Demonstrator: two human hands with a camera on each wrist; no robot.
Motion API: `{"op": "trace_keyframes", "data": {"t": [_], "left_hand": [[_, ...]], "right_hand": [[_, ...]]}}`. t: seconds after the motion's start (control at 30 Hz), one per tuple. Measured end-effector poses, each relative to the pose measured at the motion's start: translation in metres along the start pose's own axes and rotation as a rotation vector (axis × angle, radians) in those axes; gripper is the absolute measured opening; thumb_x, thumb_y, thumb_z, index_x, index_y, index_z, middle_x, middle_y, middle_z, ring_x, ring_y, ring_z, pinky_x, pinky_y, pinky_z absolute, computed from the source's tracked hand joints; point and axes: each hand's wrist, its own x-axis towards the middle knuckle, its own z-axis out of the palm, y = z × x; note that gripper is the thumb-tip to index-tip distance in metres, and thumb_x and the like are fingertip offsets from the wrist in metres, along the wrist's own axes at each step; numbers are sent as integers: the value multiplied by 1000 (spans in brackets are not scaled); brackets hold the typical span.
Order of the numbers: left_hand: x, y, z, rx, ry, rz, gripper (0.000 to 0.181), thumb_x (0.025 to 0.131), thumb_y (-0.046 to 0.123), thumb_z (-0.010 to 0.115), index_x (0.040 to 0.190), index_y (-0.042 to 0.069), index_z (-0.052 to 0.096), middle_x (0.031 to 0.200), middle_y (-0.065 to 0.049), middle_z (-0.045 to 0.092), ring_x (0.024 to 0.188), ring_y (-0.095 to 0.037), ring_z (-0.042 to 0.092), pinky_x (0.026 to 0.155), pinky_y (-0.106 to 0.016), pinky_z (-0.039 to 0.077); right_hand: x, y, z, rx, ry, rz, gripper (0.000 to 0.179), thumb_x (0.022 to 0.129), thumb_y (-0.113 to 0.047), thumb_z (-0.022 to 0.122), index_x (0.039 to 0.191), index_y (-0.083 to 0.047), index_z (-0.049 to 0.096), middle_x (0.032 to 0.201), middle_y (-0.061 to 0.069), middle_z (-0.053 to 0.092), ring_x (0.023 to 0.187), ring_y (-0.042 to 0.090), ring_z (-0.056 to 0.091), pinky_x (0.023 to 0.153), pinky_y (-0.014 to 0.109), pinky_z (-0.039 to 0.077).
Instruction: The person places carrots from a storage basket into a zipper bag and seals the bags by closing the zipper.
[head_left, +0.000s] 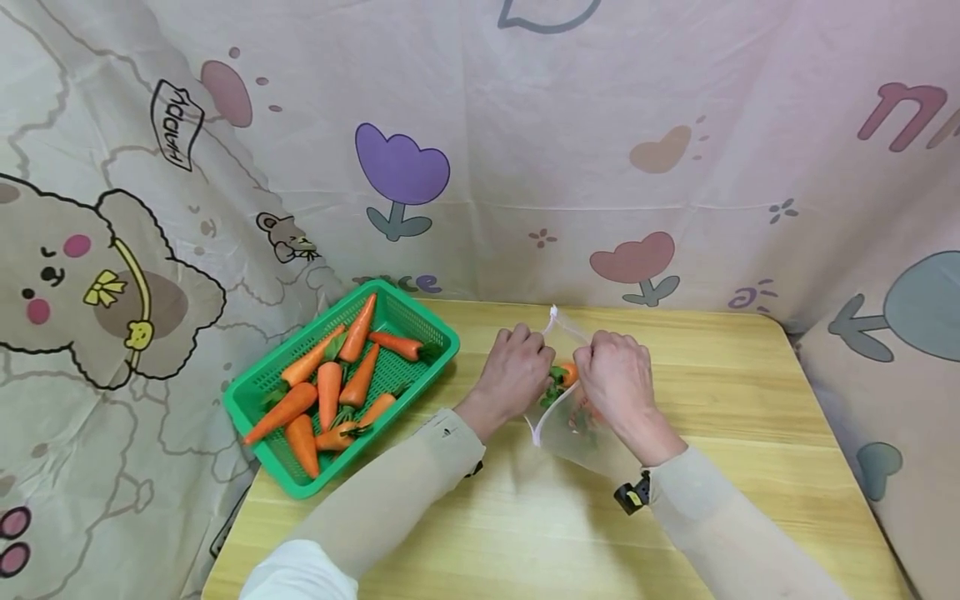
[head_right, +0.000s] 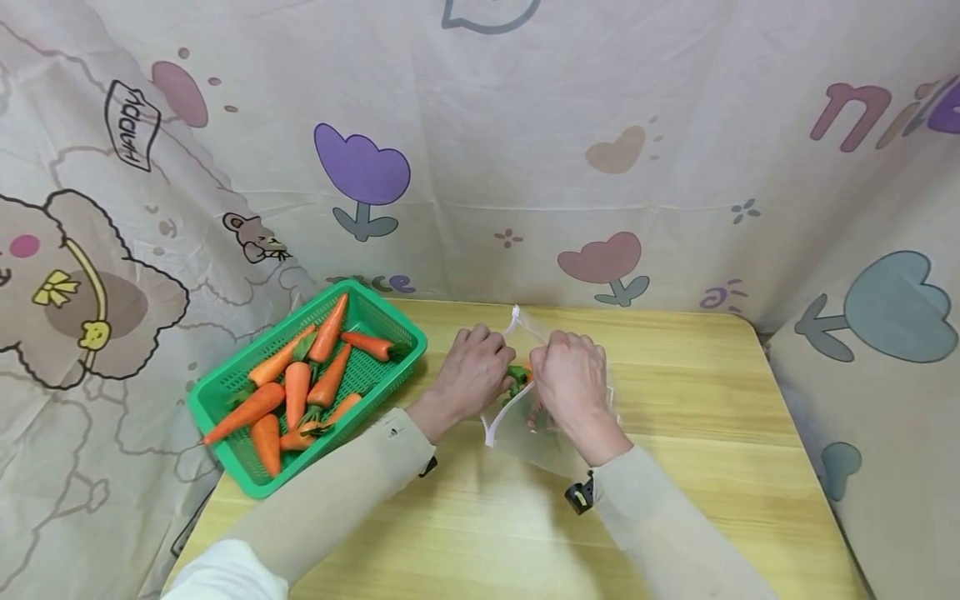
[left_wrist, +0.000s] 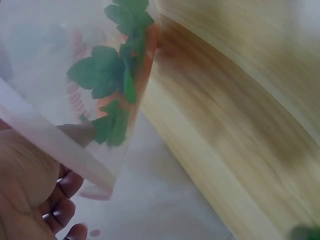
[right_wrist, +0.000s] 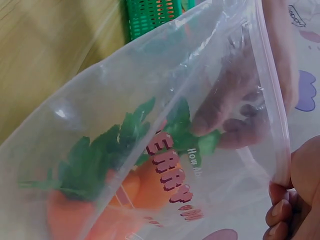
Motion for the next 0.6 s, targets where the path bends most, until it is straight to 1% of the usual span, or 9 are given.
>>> {"op": "trace_keyframes", "data": {"t": [0.13,0.2,0.27,0.33,0.47,0.6], "left_hand": [[-1,-2,-1,-28,21,-2,29,98,47,70,107,19,74,105,1,68,100,-23,54,86,-38,48],[-2,-4,-2,-40,21,-11,28,98,46,69,106,19,73,107,1,69,101,-23,55,88,-39,49],[-4,-7,-4,-58,13,-27,27,98,44,68,107,19,73,108,1,69,103,-23,55,90,-40,49],[-7,-11,-7,-80,-1,-48,26,100,41,65,110,18,74,111,1,70,105,-23,55,91,-41,48],[-16,-28,-11,-123,-2,-96,25,103,34,62,113,17,75,114,-1,71,108,-24,57,91,-41,47],[-30,-55,-12,-157,5,-158,23,102,30,64,113,14,76,115,-4,72,108,-26,57,89,-43,47]], "right_hand": [[-3,4,4,-68,0,-42,28,92,-13,55,65,-9,52,62,10,54,63,35,53,62,47,42],[-5,7,6,-102,-15,-62,27,92,-14,56,65,-9,53,63,10,55,63,35,55,62,48,43],[-5,10,8,-92,-46,-51,28,93,-15,55,65,-9,53,62,10,55,63,34,55,62,49,44],[-5,13,7,-56,-63,-14,30,93,-15,53,63,-10,52,61,9,55,62,33,54,64,50,46],[-3,19,2,1,-55,52,32,93,-13,48,61,-10,50,61,10,54,61,33,52,67,53,46],[-3,25,-2,-7,-61,69,30,93,-14,47,63,-10,51,64,10,56,64,33,53,70,54,46]]}}
